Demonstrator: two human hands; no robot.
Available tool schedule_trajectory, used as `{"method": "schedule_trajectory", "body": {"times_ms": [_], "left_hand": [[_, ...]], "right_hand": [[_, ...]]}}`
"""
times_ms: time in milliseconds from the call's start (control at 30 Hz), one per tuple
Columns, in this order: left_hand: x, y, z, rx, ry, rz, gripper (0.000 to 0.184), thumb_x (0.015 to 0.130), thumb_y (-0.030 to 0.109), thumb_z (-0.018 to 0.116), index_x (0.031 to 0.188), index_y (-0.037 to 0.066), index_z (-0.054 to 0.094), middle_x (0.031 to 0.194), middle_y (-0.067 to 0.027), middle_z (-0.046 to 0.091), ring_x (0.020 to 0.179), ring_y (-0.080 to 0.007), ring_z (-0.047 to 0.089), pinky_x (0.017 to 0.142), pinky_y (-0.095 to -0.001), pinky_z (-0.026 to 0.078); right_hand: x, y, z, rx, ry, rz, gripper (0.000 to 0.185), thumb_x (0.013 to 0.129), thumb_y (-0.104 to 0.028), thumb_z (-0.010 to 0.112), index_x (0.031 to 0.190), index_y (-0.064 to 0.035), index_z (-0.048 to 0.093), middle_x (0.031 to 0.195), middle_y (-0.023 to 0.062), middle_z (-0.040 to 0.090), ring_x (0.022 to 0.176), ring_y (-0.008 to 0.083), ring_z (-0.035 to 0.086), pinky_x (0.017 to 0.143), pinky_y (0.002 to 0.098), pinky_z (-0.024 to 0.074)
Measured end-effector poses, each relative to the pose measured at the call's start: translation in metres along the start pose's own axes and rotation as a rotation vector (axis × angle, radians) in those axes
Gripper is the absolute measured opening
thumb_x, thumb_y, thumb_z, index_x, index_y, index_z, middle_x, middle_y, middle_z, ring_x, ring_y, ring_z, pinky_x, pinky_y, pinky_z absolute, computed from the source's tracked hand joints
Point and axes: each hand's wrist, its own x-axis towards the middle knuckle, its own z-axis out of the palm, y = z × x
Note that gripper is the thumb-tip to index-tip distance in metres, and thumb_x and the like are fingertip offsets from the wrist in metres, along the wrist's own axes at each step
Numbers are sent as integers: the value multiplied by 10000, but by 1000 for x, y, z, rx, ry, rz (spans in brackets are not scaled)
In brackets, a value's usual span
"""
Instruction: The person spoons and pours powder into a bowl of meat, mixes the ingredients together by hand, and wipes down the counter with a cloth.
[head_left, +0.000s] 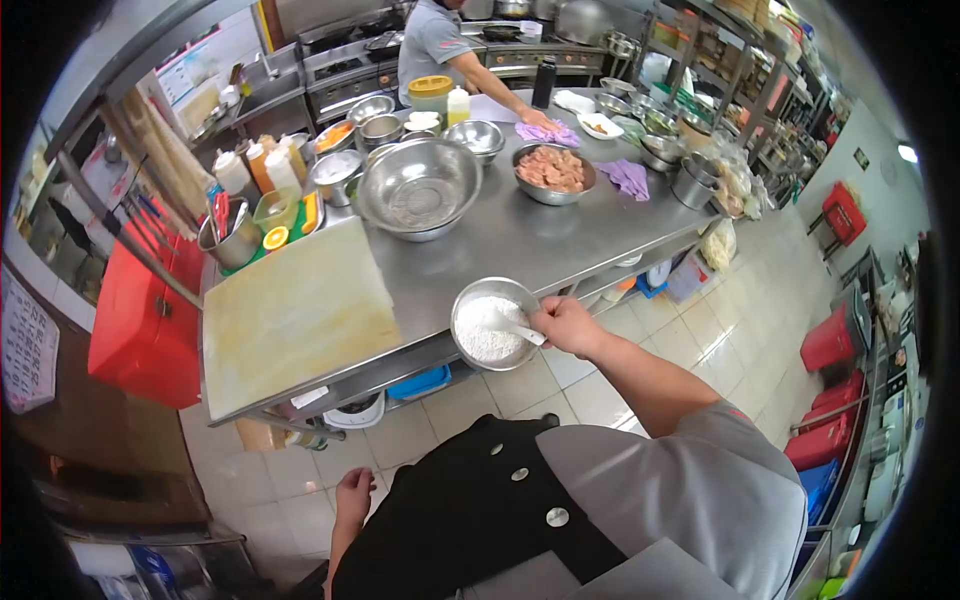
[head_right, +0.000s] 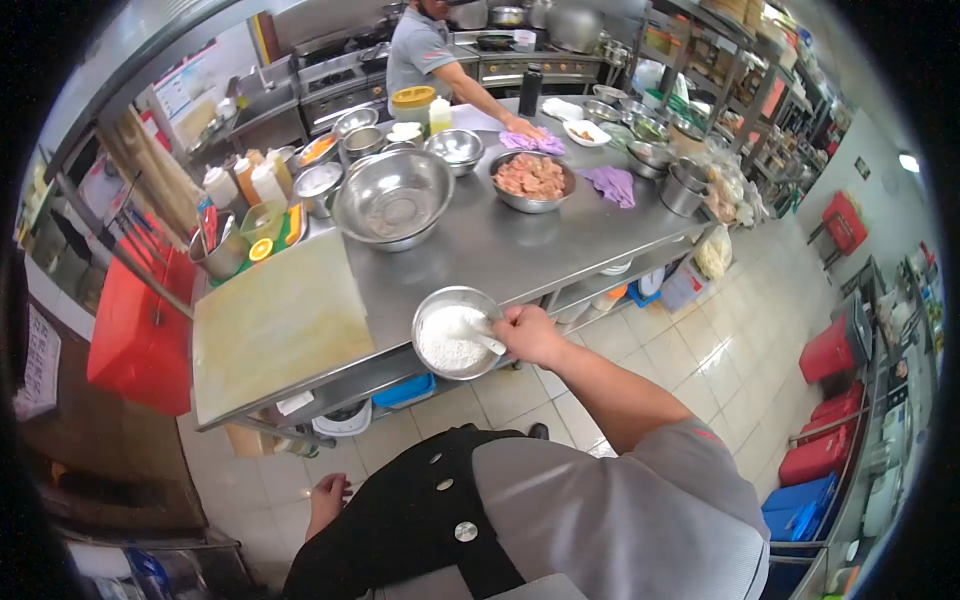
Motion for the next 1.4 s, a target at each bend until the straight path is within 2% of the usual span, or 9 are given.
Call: {"method": "schedule_trajectory", "body": {"times_ms": [167, 367, 600, 700, 900, 1000, 1100, 1167, 1400], "left_hand": [[-14, 146, 99, -206, -236, 84, 529, 1028, 430, 596, 1409, 67, 541, 1196, -117, 699, 985, -194, 697, 846, -338, 534], [0, 269, 239, -322, -445, 151, 725, 1054, 532, 484, 1613, 147, 229, 1482, -155, 502, 1284, -329, 564, 995, -492, 502], [21, 334, 313, -573, -581, 39, 698, 1048, 505, 488, 1566, 91, 268, 1515, -146, 458, 1375, -339, 488, 1085, -582, 441], [38, 337, 318, -651, -471, 100, 648, 1043, 444, 506, 1524, 60, 306, 1497, -162, 470, 1363, -328, 506, 1067, -579, 463], [82, 354, 322, -576, -166, 133, 759, 1001, 416, 597, 1556, 46, 233, 1453, -188, 493, 1290, -327, 559, 990, -550, 531], [88, 384, 336, -532, -93, 156, 865, 975, 411, 654, 1582, 38, 163, 1441, -220, 484, 1266, -320, 568, 961, -566, 541], [119, 388, 343, -526, -64, 281, 827, 972, 387, 673, 1552, -22, 250, 1340, -221, 554, 1186, -267, 581, 993, -415, 497], [131, 395, 345, -477, -28, 363, 767, 978, 380, 666, 1511, -60, 333, 1270, -196, 599, 1138, -230, 572, 999, -314, 451], [170, 417, 341, -543, 102, 430, 746, 987, 388, 648, 1513, -58, 364, 1348, -181, 576, 1223, -222, 546, 1068, -323, 412]], "right_hand": [[-7, 18, -59, -27, -77, -48, 230, 899, -183, 646, 732, -27, 628, 613, 52, 598, 542, 130, 588, 519, 321, 487], [16, 36, -125, -150, -159, -162, 259, 885, -219, 629, 754, 4, 622, 627, 125, 604, 589, 197, 575, 586, 396, 478], [65, 21, -164, -254, -271, -365, 262, 887, -242, 623, 863, 14, 674, 714, 179, 676, 626, 282, 645, 622, 416, 516], [94, 1, -169, -287, -429, -240, 265, 892, -275, 659, 908, -12, 687, 801, 163, 690, 702, 312, 673, 680, 433, 537], [135, -42, -164, -505, -95, -800, 247, 879, -307, 726, 856, -64, 687, 856, 128, 671, 844, 289, 665, 751, 440, 514], [138, -52, -150, -959, -181, -905, 238, 875, -296, 721, 901, -60, 713, 958, 126, 669, 974, 294, 650, 834, 443, 503], [157, -75, -141, -1357, -306, -731, 249, 870, -273, 703, 972, -46, 724, 1037, 138, 652, 1032, 318, 633, 883, 451, 494], [169, -82, -136, -1409, -250, -787, 177, 856, -188, 636, 946, -61, 721, 1010, 121, 673, 1007, 296, 654, 806, 447, 509], [207, -127, -155, -1213, -149, -969, 124, 866, -106, 576, 928, -68, 677, 861, 128, 680, 820, 312, 687, 716, 454, 531]]}}
